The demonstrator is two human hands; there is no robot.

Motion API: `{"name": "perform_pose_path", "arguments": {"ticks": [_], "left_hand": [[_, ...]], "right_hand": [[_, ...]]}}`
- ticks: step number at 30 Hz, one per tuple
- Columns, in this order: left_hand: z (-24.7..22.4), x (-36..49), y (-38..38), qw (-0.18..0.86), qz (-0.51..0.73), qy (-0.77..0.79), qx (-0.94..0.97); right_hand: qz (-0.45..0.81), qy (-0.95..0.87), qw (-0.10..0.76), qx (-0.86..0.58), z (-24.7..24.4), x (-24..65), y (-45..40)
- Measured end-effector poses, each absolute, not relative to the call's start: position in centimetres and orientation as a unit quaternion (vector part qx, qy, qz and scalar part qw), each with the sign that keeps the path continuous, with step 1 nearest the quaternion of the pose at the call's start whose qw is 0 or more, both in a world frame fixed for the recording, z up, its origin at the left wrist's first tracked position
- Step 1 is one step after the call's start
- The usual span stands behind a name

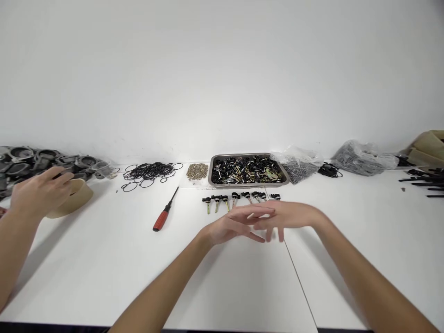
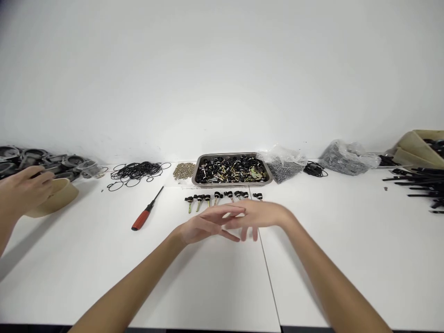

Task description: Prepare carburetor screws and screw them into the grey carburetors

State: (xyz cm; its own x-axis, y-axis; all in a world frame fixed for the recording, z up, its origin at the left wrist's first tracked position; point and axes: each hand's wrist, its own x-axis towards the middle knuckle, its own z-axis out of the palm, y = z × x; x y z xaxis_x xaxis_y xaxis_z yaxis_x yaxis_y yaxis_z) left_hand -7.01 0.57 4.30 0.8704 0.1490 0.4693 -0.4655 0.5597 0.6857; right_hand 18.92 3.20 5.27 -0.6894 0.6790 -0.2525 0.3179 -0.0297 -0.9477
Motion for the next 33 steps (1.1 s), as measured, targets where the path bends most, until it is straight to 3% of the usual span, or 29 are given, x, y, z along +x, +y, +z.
{"name": "perform_pose_path", "arguments": {"ticks": [2,7,11,14,21,33], "left_hand": [[2.0,-3.5,0.8,0.857,0.226,-0.058,0.46],[-0.6,-1.9,1.1,0.824,0.277,0.1,0.484],[-1.1,-2.1,1.4,0.802,0.275,0.18,0.499],[-1.4,-1.8,1.7,0.789,0.257,0.236,0.506],[-1.7,-1.6,1.9,0.783,0.249,0.257,0.51],[-1.6,-1.7,1.8,0.775,0.243,0.262,0.521]], "right_hand": [[0.565,-0.722,0.095,-0.387,7.9,19.9,4.4],[0.334,-0.8,0.213,-0.451,11.9,18.4,8.5],[0.185,-0.82,0.281,-0.462,9.7,13.4,12.2],[0.124,-0.831,0.246,-0.482,6.4,9.8,14.2],[0.14,-0.855,0.192,-0.462,0.9,8.2,15.9],[0.163,-0.874,0.162,-0.429,1.1,10.0,16.4]]}}
